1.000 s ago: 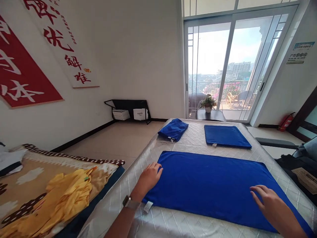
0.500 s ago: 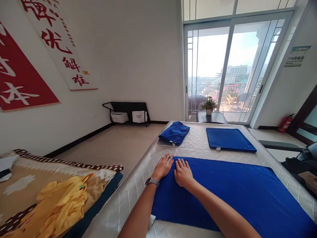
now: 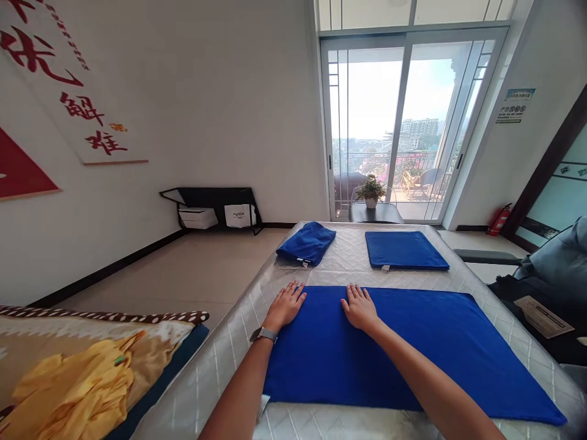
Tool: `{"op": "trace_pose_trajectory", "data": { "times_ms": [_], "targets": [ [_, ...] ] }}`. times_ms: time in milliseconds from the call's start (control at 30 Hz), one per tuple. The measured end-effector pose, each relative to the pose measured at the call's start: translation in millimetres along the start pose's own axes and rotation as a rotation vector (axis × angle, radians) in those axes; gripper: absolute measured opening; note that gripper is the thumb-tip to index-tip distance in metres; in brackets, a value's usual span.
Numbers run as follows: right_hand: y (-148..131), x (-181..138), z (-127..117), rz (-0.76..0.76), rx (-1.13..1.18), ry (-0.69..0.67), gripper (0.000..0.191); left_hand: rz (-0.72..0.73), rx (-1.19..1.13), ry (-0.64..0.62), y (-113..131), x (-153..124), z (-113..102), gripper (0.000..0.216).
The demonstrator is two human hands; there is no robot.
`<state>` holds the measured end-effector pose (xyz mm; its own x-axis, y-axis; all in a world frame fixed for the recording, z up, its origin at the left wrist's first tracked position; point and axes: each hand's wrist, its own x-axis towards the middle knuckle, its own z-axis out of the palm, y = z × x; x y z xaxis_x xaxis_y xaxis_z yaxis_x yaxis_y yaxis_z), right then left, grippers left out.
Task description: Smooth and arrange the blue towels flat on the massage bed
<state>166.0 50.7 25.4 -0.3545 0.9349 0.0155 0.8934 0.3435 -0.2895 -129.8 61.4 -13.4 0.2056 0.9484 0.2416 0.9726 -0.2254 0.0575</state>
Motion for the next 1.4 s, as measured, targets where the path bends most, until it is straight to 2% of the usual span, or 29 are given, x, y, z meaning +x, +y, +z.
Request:
{"op": "trace_pose_trajectory", "data": {
  "times_ms": [167,467,567,667,800,933,1033,1100,1167,1233,1300,1400],
  "targets": [
    [95,-28,-23,0.179,-0.114,0.013,0.073,-0.012,0.023,-0.031,1,1,-2,0.053],
    [272,-98,-58,0.47,-0.251,0.085,0.075,-0.002,0.079,-0.037,-2,2,3,0.052],
    [306,-113,-63,0.505,-0.258,0.116,0.075,-0.012,0.081,-0.036,-3,2,4,0.052],
    [318,-118,-60,0.506,-0.252,0.147,0.074,-0.014,0.069,-0.046,-2,2,2,0.052],
    [318,-114,-57,0.508,-0.253,0.162,0.076,-0.023,0.04,-0.052,-1,2,-1,0.052],
    [313,-112,-64,0.542,-0.29,0.122,0.073,-0.022,-0.003,-0.043,-2,2,-3,0.051],
    [301,-110,-74,0.588,-0.387,0.097,0.066,-0.026,-0.043,-0.019,0,1,-9,0.051],
    [285,-106,-79,0.582,-0.472,0.15,0.06,-0.043,-0.063,0.015,3,0,-15,0.051],
    [255,-98,-81,0.51,-0.519,0.223,0.058,-0.065,-0.079,0.071,8,-1,-22,0.049],
    [209,-86,-77,0.383,-0.493,0.255,0.057,-0.083,-0.096,0.127,13,-2,-28,0.047],
    [150,-72,-68,0.233,-0.397,0.242,0.056,-0.081,-0.119,0.148,19,-2,-31,0.046],
    [53,-52,-47,-0.03,-0.215,0.173,0.058,-0.038,-0.158,0.111,27,-4,-31,0.044]
  ]
}}
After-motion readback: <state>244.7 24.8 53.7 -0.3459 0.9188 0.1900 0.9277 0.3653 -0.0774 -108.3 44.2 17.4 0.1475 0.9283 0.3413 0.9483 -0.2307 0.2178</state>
